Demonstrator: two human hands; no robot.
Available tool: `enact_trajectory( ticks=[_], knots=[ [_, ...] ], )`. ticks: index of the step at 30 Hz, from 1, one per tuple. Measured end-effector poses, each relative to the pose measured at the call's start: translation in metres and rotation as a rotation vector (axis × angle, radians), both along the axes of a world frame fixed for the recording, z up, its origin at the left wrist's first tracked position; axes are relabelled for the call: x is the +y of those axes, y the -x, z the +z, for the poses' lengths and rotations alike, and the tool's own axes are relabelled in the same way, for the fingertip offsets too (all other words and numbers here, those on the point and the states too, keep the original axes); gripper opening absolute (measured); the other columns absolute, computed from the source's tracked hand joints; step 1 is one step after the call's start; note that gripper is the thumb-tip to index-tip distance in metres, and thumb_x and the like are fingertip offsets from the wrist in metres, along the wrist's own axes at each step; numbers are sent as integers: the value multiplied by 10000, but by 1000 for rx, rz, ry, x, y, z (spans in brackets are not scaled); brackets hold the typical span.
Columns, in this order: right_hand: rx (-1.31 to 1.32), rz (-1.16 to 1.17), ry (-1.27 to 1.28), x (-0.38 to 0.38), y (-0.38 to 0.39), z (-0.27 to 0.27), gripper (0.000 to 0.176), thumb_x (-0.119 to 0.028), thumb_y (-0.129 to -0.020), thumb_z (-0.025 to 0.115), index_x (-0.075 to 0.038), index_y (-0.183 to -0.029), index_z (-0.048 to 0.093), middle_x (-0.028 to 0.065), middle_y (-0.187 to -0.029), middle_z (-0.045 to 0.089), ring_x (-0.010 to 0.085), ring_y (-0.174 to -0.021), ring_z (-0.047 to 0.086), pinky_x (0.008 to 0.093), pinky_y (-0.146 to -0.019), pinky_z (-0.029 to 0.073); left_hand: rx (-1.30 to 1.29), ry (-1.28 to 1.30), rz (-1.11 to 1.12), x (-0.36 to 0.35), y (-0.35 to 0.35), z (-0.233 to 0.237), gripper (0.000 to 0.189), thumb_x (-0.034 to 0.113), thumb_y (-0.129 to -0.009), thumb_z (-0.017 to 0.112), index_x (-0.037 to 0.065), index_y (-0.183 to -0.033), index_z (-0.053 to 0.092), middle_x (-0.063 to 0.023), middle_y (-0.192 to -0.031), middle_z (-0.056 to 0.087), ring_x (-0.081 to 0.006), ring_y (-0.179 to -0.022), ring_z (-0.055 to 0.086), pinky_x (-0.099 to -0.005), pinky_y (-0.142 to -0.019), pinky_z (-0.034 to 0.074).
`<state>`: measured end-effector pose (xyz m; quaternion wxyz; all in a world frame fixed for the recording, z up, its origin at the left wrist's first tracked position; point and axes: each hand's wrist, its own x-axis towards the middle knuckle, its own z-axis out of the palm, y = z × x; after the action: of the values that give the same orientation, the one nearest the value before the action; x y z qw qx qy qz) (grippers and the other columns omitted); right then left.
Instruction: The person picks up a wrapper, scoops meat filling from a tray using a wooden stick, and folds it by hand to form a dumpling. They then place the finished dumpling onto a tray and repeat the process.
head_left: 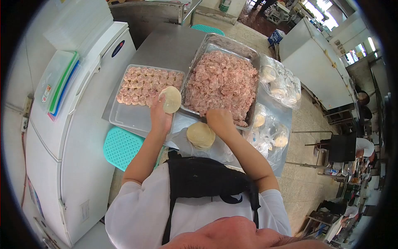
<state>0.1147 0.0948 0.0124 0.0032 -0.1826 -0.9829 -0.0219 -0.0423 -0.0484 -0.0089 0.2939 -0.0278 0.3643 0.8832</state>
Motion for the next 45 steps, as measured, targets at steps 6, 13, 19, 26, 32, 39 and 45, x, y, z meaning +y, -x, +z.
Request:
enact_trajectory(
  ticks=[6,13,19,26,32,39,45],
  knots=[
    [92,34,115,3,17,-9,159,-135,-779,581,-52,-714,700,150,-688,676,307,-698,699,418,-594,550,56,-17,14,-9,7,-16,377,98,-982,487,-4,-1339,424,-152,-1253,565,-271,-1123,591,-403,-958,505],
    [185,-126,848,48,-16,12,372,-318,-956,508,1,-856,672,141,-669,638,247,-669,645,359,-623,486,-41,-35,-147,19,-10,-19,340,156,-1003,418,17,-1311,454,-157,-1283,540,-283,-1183,545,-433,-1007,460],
    [455,-347,1007,51,-34,13,346,-300,-975,512,15,-974,656,112,-674,593,185,-653,583,333,-620,450,-324,-350,-460,88,-52,30,484,316,-1041,269,-15,-1380,371,-172,-1388,459,-322,-1276,456,-468,-1101,347],
    [572,-130,504,44,-78,-5,291,-204,-943,575,29,-1106,634,172,-857,644,360,-781,623,405,-689,486,-515,-357,-404,119,-43,26,704,551,-988,314,-25,-1390,358,-168,-1386,456,-352,-1280,434,-498,-1100,326],
    [210,-250,234,35,-105,65,241,-195,-918,579,-28,-1087,620,177,-884,630,378,-812,625,443,-678,505,-521,-257,-389,126,-44,-12,701,630,-939,372,57,-1333,460,-159,-1401,436,-347,-1296,416,-523,-1095,324],
    [120,-124,111,48,-104,79,262,-165,-910,573,-31,-1133,602,151,-823,604,333,-772,635,425,-622,518,-367,-221,-375,110,-50,43,686,638,-907,457,33,-1216,544,-163,-1245,533,-341,-1159,500,-487,-990,425],
    [348,41,148,58,-95,59,252,-163,-921,568,-27,-1127,614,161,-838,620,340,-785,632,419,-607,503,-395,-134,-284,122,-43,32,488,520,-888,585,61,-1053,590,-147,-1179,570,-315,-1214,499,-482,-984,435]
  ],
)
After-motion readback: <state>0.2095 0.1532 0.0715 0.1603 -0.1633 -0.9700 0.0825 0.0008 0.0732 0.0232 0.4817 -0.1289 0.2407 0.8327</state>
